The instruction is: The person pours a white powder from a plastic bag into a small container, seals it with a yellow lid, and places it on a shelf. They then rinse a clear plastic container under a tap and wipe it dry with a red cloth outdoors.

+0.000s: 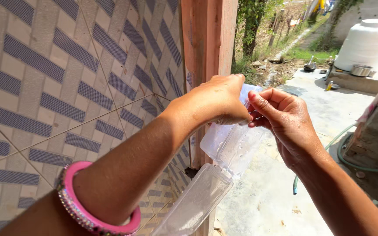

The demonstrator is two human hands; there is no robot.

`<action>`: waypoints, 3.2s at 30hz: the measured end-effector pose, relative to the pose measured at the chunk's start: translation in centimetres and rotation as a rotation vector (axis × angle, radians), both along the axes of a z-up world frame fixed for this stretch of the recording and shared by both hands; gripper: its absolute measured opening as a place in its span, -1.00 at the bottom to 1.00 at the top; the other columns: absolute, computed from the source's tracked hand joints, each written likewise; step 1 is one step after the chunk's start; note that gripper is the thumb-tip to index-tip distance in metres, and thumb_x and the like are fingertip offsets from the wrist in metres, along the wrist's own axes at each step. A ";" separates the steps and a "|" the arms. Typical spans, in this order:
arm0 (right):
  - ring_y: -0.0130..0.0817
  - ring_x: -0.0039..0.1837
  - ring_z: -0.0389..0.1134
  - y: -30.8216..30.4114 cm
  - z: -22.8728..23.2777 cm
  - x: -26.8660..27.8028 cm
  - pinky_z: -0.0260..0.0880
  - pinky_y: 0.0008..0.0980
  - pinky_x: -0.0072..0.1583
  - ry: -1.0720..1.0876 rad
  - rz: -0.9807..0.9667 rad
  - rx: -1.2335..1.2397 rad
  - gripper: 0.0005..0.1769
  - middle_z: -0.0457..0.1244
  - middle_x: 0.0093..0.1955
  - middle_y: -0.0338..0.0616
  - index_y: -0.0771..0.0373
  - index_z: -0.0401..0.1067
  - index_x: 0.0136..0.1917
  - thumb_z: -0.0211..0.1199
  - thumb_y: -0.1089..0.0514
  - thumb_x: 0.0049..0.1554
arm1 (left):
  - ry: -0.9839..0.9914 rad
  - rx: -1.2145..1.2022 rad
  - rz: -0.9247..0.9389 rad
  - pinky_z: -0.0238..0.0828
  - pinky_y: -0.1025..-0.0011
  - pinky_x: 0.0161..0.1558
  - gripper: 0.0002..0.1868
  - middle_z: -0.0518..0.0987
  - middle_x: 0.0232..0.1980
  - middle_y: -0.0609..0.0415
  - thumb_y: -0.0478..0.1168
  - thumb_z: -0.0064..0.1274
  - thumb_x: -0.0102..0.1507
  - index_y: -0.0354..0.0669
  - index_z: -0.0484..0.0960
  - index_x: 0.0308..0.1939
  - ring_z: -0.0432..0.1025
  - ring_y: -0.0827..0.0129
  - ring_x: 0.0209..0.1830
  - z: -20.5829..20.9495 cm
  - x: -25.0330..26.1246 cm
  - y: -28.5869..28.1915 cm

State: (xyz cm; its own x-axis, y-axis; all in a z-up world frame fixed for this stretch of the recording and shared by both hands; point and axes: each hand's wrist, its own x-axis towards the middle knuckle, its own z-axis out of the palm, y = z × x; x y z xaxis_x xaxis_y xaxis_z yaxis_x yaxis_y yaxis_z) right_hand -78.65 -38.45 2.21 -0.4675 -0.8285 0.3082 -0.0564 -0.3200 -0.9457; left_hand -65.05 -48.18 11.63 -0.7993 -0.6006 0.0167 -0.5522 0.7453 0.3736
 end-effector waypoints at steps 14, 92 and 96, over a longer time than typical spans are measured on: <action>-0.47 -0.04 0.47 -1.3 -1.2 -4.9 0.48 -0.45 -0.07 0.377 -0.277 0.090 -0.77 0.44 -0.05 -0.19 0.28 0.49 0.05 0.31 0.12 0.16 | 0.546 0.207 0.268 0.53 0.23 0.04 -0.33 0.69 0.00 -0.13 -0.04 0.40 -0.07 -0.11 0.64 0.12 0.61 0.12 0.02 -8.6 -4.1 -1.1; -0.37 -0.25 0.52 -11.0 -17.9 -79.4 0.56 -0.41 -0.22 0.278 -0.753 0.521 -0.74 0.46 -0.27 -0.04 0.39 0.56 -0.11 0.27 0.11 0.17 | 0.715 0.345 -0.321 0.54 0.37 -0.09 -0.49 0.73 -0.15 -0.01 -0.06 0.37 0.08 -0.24 0.65 0.01 0.63 0.38 -0.19 -20.8 -76.0 -27.2; -0.37 -0.24 0.50 -9.4 -17.6 -82.1 0.53 -0.39 -0.18 0.399 -0.868 0.711 -0.66 0.47 -0.27 -0.03 0.40 0.58 -0.13 0.28 0.03 0.22 | 0.776 0.415 -0.406 0.54 0.39 -0.09 -0.51 0.73 -0.15 0.00 -0.06 0.37 0.08 -0.27 0.66 -0.01 0.62 0.38 -0.18 -20.7 -82.0 -27.6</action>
State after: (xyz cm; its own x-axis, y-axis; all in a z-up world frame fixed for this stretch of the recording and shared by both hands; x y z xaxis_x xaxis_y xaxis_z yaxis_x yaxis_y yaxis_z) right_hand -160.72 -47.89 -15.38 -0.9319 -0.3262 0.1584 -0.3254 0.5596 -0.7622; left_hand -147.03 -75.76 -9.07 -0.8034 -0.3584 0.4756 0.2289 0.5515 0.8022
